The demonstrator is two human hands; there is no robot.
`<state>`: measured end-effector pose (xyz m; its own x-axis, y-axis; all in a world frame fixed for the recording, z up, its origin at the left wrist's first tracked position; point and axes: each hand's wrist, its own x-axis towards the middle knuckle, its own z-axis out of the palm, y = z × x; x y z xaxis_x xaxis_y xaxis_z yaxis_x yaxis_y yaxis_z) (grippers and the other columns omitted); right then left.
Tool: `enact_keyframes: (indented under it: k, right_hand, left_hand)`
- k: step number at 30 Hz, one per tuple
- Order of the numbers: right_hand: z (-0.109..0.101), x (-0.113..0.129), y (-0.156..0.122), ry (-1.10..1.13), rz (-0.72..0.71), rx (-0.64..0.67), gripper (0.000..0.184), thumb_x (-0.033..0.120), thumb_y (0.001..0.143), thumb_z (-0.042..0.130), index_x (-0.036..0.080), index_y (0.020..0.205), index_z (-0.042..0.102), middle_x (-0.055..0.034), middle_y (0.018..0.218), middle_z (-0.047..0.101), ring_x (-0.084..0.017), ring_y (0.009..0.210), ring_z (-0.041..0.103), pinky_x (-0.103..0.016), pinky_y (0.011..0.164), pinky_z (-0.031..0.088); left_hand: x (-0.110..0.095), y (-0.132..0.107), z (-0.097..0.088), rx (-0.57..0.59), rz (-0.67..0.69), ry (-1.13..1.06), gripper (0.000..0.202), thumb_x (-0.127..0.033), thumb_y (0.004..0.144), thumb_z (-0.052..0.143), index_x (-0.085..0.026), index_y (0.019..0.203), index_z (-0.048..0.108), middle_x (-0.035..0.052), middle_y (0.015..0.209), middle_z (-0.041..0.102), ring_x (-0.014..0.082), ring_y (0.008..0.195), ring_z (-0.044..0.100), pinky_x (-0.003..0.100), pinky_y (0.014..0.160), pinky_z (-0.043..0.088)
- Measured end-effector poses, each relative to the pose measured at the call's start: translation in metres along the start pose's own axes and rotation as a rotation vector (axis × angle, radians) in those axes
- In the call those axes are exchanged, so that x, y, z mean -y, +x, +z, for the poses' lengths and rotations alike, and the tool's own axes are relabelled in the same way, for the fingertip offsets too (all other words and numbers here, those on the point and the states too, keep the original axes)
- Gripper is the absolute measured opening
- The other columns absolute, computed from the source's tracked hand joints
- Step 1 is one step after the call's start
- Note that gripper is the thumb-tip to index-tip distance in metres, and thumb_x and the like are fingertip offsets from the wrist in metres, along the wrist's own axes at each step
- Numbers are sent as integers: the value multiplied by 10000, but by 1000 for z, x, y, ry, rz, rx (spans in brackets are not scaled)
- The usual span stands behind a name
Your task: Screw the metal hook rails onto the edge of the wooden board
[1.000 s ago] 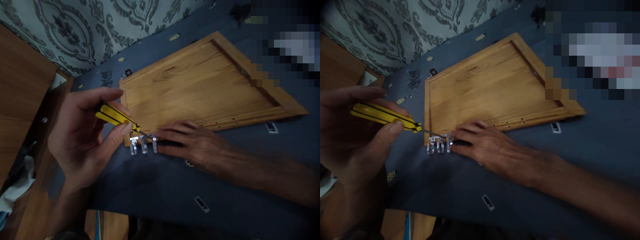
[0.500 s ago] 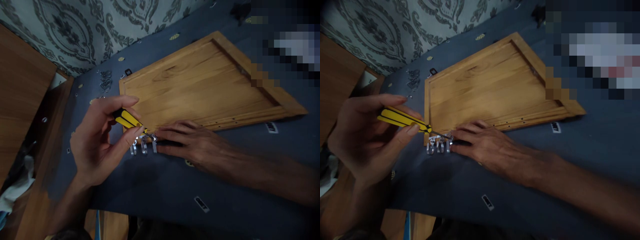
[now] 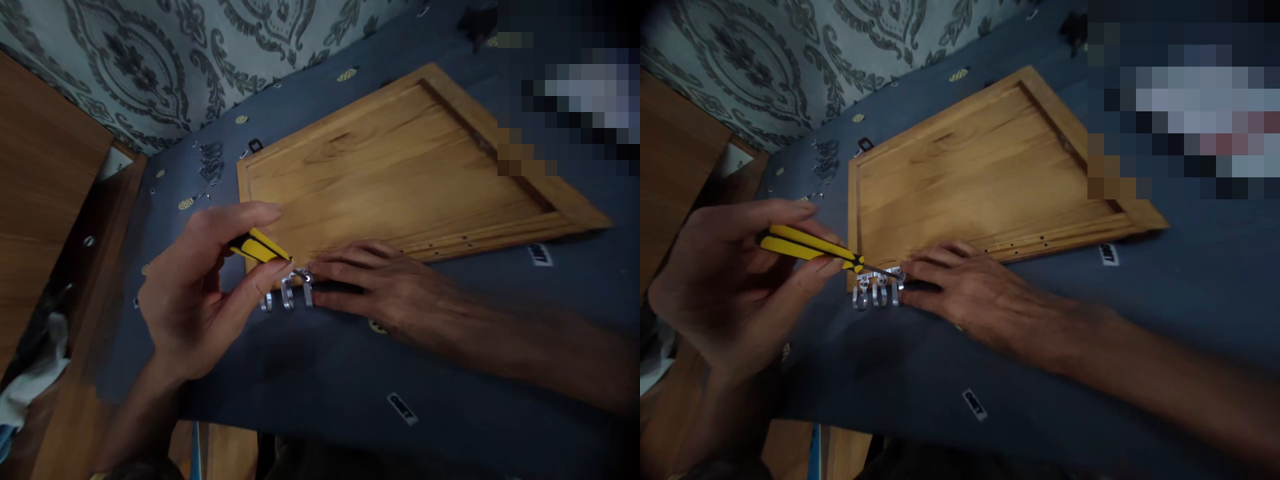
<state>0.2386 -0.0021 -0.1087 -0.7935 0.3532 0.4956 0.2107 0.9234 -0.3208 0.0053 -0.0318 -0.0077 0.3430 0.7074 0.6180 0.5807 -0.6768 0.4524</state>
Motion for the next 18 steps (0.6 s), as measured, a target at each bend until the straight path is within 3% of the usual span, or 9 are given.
enact_keyframes:
  k: [5, 10, 15, 18]
  right_hand:
    - [0, 1, 1, -1, -1, -17, 364, 101, 1010, 431, 199, 1240, 696, -128, 1342, 700, -264, 1272, 600, -471, 1010, 501]
    - [-1, 0, 2, -3, 0, 6, 348, 123, 1003, 462, 209, 1244, 698, -128, 1363, 691, -279, 1279, 596, -490, 1002, 504]
    - [-1, 1, 2, 26, -7, -7, 336, 150, 1026, 441, 195, 1250, 686, -146, 1345, 694, -266, 1277, 593, -477, 1009, 498]
    - [0, 1, 1, 39, 4, -7, 353, 124, 1016, 433, 195, 1256, 682, -145, 1366, 683, -262, 1281, 587, -479, 1014, 493]
  left_hand:
    - [6, 1, -4, 9, -30, -126, 540, -114, 828, 826, -334, 1303, 695, -16, 1177, 698, 202, 892, 747, 350, 755, 683]
    - [9, 0, -3, 15, -72, -156, 508, -134, 820, 844, -312, 1277, 713, 9, 1070, 710, 213, 891, 746, 371, 757, 684]
    - [10, 8, -5, -216, -23, -59, 312, -214, 865, 808, -293, 1163, 759, -13, 1065, 706, 196, 818, 716, 462, 692, 648]
    - [9, 10, -6, -240, -4, -55, 331, -261, 846, 828, -301, 1166, 752, -23, 1061, 688, 197, 811, 707, 470, 668, 633]
